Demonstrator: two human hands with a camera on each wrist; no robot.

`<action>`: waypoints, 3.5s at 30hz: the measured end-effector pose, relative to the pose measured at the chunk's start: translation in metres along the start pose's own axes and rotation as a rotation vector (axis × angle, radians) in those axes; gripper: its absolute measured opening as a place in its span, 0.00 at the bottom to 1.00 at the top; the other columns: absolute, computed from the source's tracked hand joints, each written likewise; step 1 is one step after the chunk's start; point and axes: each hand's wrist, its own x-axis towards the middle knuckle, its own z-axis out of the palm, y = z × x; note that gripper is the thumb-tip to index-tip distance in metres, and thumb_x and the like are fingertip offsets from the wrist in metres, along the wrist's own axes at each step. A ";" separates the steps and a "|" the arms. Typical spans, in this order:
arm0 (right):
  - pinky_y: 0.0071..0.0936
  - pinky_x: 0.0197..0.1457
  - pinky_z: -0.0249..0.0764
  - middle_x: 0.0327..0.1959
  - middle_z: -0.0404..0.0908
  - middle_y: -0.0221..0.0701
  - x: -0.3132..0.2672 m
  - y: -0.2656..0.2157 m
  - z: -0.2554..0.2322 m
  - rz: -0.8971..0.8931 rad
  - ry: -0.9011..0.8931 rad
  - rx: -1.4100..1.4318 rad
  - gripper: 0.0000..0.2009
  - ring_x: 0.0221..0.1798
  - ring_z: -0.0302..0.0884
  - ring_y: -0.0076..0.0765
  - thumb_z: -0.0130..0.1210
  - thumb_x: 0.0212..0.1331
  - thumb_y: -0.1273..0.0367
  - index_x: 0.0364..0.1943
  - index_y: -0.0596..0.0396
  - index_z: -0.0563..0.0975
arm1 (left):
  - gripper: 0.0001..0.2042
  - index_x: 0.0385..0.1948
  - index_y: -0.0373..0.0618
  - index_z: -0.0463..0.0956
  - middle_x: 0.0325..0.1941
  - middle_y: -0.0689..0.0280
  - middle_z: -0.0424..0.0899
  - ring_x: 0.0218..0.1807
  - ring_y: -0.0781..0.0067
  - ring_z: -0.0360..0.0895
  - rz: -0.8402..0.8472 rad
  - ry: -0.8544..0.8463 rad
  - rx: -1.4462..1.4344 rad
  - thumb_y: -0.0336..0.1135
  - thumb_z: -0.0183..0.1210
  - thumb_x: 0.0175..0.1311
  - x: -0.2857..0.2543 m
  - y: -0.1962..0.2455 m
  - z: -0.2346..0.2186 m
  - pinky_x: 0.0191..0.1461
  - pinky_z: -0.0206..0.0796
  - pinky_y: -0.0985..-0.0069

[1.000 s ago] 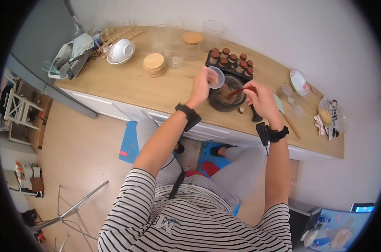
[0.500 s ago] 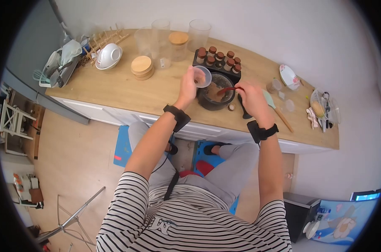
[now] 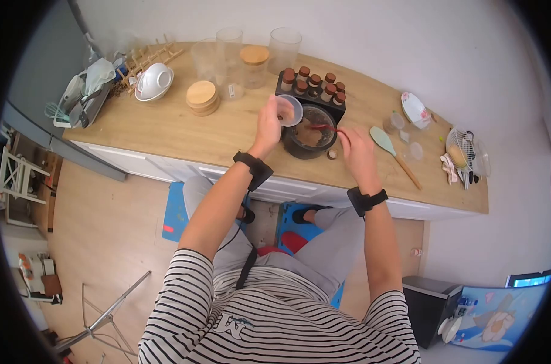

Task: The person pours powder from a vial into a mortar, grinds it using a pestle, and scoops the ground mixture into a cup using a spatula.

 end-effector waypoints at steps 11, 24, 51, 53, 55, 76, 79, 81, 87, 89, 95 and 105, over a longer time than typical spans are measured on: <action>0.27 0.30 0.73 0.31 0.81 0.39 -0.034 0.020 0.007 0.008 0.102 -0.082 0.08 0.26 0.79 0.32 0.55 0.63 0.73 0.43 0.62 0.80 | 0.27 0.30 0.39 0.76 0.25 0.65 0.79 0.30 0.74 0.73 0.003 -0.008 0.024 0.47 0.30 0.78 -0.001 0.004 0.000 0.40 0.63 0.75; 0.37 0.38 0.73 0.37 0.79 0.44 -0.086 0.013 0.029 0.172 0.147 -0.007 0.11 0.37 0.77 0.52 0.54 0.63 0.74 0.48 0.61 0.77 | 0.27 0.31 0.40 0.76 0.27 0.66 0.80 0.32 0.75 0.74 0.002 -0.030 0.033 0.48 0.29 0.77 0.001 -0.001 -0.005 0.42 0.62 0.76; 0.41 0.68 0.64 0.68 0.62 0.45 0.072 -0.073 0.029 -0.260 -0.489 0.116 0.42 0.68 0.61 0.55 0.69 0.49 0.66 0.70 0.54 0.59 | 0.28 0.34 0.39 0.79 0.30 0.64 0.81 0.34 0.75 0.74 -0.085 0.044 -0.163 0.50 0.30 0.77 -0.001 0.001 0.008 0.41 0.65 0.73; 0.40 0.68 0.64 0.67 0.64 0.45 0.085 -0.086 0.024 -0.129 -0.684 0.160 0.42 0.68 0.61 0.55 0.70 0.47 0.66 0.69 0.55 0.60 | 0.28 0.42 0.38 0.77 0.32 0.66 0.80 0.34 0.75 0.72 -0.078 0.036 -0.175 0.51 0.29 0.77 -0.003 0.008 0.008 0.40 0.65 0.72; 0.39 0.68 0.65 0.65 0.66 0.45 0.089 -0.076 0.028 -0.153 -0.670 0.153 0.41 0.67 0.63 0.54 0.69 0.47 0.66 0.68 0.55 0.61 | 0.28 0.44 0.38 0.76 0.32 0.66 0.80 0.34 0.76 0.71 -0.075 -0.007 -0.095 0.51 0.29 0.77 0.002 -0.014 -0.003 0.41 0.65 0.72; 0.37 0.58 0.71 0.58 0.72 0.47 0.002 0.010 0.007 0.077 -0.258 0.105 0.33 0.56 0.75 0.50 0.63 0.56 0.65 0.66 0.55 0.64 | 0.32 0.62 0.36 0.59 0.32 0.65 0.76 0.34 0.79 0.69 -0.094 -0.187 -0.074 0.57 0.22 0.77 -0.001 0.003 -0.006 0.48 0.62 0.80; 0.37 0.59 0.70 0.56 0.73 0.47 -0.001 0.000 0.006 0.173 -0.138 0.301 0.32 0.56 0.74 0.51 0.63 0.56 0.64 0.65 0.55 0.66 | 0.33 0.61 0.36 0.59 0.32 0.65 0.76 0.34 0.78 0.69 -0.112 -0.200 -0.091 0.59 0.22 0.76 -0.001 0.002 -0.006 0.48 0.62 0.80; 0.38 0.58 0.70 0.54 0.73 0.46 -0.007 0.004 0.012 0.117 -0.204 0.200 0.31 0.56 0.73 0.52 0.63 0.55 0.63 0.64 0.56 0.66 | 0.33 0.61 0.36 0.59 0.31 0.65 0.76 0.33 0.78 0.69 -0.125 -0.200 -0.082 0.60 0.22 0.76 0.000 0.005 -0.005 0.47 0.62 0.79; 0.39 0.58 0.70 0.54 0.73 0.47 -0.011 0.006 0.016 0.121 -0.109 0.153 0.31 0.55 0.73 0.53 0.63 0.55 0.63 0.63 0.57 0.67 | 0.25 0.50 0.40 0.72 0.29 0.64 0.78 0.32 0.70 0.71 -0.047 -0.219 0.443 0.52 0.32 0.77 -0.009 0.026 0.008 0.44 0.63 0.75; 0.39 0.58 0.70 0.54 0.73 0.47 -0.010 0.002 0.014 0.135 -0.077 0.166 0.31 0.55 0.73 0.53 0.63 0.55 0.63 0.62 0.57 0.67 | 0.16 0.44 0.41 0.76 0.29 0.60 0.77 0.33 0.59 0.72 0.466 -0.232 0.739 0.43 0.42 0.74 -0.009 0.022 0.012 0.45 0.63 0.68; 0.38 0.56 0.72 0.53 0.73 0.46 -0.010 -0.002 0.011 0.148 -0.010 0.192 0.30 0.52 0.75 0.50 0.64 0.55 0.63 0.60 0.58 0.67 | 0.09 0.41 0.41 0.77 0.33 0.59 0.75 0.37 0.53 0.71 0.612 -0.386 1.037 0.33 0.49 0.68 -0.019 0.033 0.008 0.46 0.62 0.63; 0.28 0.56 0.76 0.55 0.69 0.46 -0.055 0.078 -0.013 0.812 0.416 0.784 0.29 0.53 0.74 0.32 0.60 0.62 0.66 0.61 0.63 0.59 | 0.10 0.46 0.36 0.71 0.41 0.54 0.72 0.45 0.53 0.73 0.458 -0.222 0.647 0.18 0.47 0.65 -0.026 0.011 -0.002 0.50 0.67 0.68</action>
